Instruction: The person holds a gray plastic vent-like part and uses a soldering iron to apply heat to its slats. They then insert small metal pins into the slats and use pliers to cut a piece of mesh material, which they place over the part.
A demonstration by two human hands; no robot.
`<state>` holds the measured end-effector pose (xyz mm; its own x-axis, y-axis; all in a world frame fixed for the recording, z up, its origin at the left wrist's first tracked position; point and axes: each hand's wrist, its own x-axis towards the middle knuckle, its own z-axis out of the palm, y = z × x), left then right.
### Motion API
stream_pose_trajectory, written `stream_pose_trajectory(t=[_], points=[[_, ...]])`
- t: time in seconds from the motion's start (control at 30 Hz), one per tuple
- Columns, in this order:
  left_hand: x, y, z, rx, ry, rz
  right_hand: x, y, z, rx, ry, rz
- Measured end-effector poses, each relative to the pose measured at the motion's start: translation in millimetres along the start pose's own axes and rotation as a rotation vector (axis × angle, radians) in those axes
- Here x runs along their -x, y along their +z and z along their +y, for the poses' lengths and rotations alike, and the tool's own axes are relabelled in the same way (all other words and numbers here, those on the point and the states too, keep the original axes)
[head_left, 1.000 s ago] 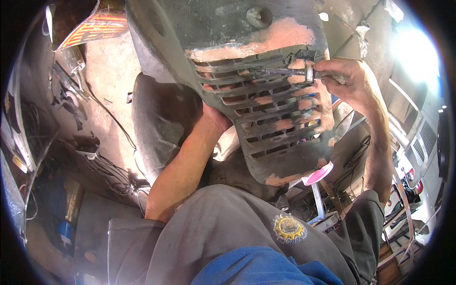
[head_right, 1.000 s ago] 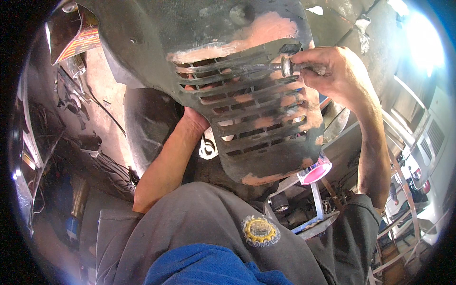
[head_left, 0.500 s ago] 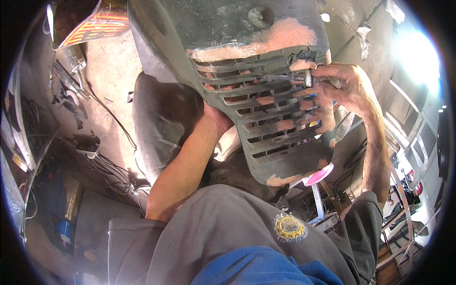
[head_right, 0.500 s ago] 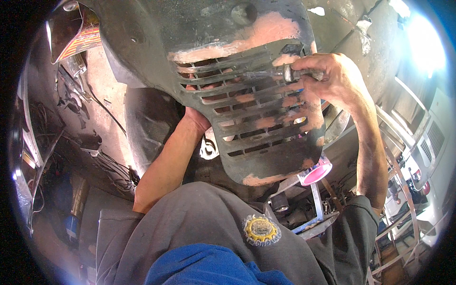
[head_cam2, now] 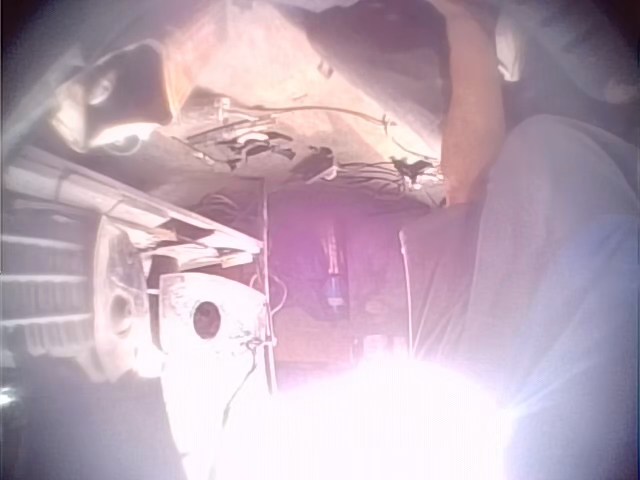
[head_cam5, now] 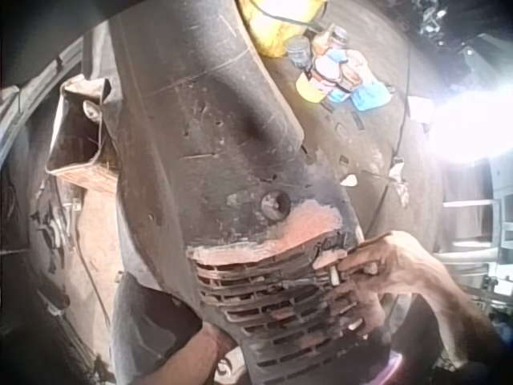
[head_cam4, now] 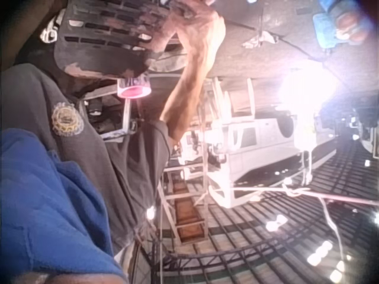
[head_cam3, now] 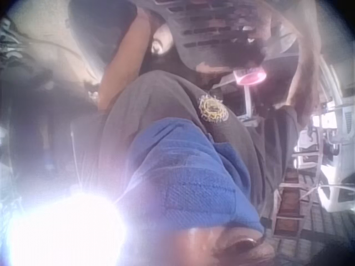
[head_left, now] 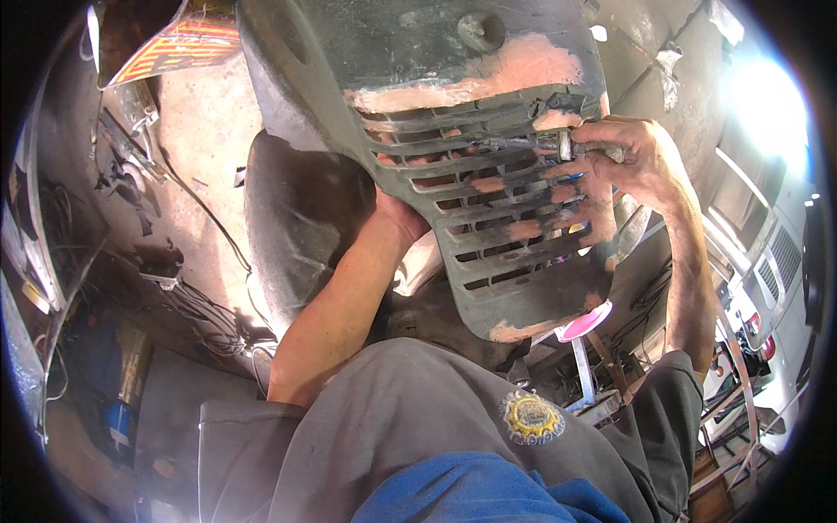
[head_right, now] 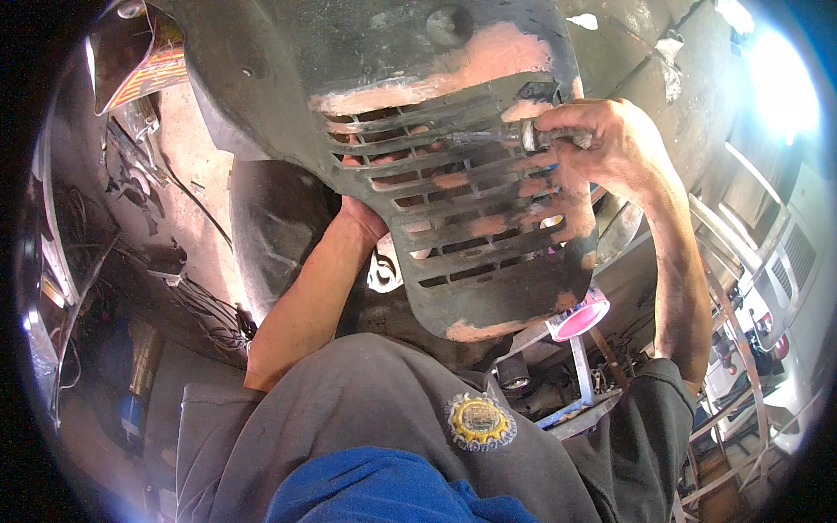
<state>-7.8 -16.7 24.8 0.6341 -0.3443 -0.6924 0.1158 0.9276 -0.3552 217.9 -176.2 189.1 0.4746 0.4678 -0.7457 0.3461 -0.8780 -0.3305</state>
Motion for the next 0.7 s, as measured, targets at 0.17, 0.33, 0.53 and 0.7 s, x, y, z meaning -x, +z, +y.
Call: stream_pose_trajectory(t=[0.17,0.33,0.53,0.7], points=[[2.3,6.1,-1.7,0.035,0.009,0.024,0.2,0.1,2.8,-0.017,-0.031,-0.002],[0.3,-0.2,-1.2,0.033,0.016,-0.011,0.3,0.1,1.7,-0.025,-0.034,-0.002],[4.9,2.9,-3.8,0.006,0.008,0.017,2.9,0.6,2.7,-0.033,-0.042,-0.008],[5.9,2.0,-4.2,-0.007,0.012,0.005,3.4,-0.2,2.5,-0.006,-0.076,0.001]])
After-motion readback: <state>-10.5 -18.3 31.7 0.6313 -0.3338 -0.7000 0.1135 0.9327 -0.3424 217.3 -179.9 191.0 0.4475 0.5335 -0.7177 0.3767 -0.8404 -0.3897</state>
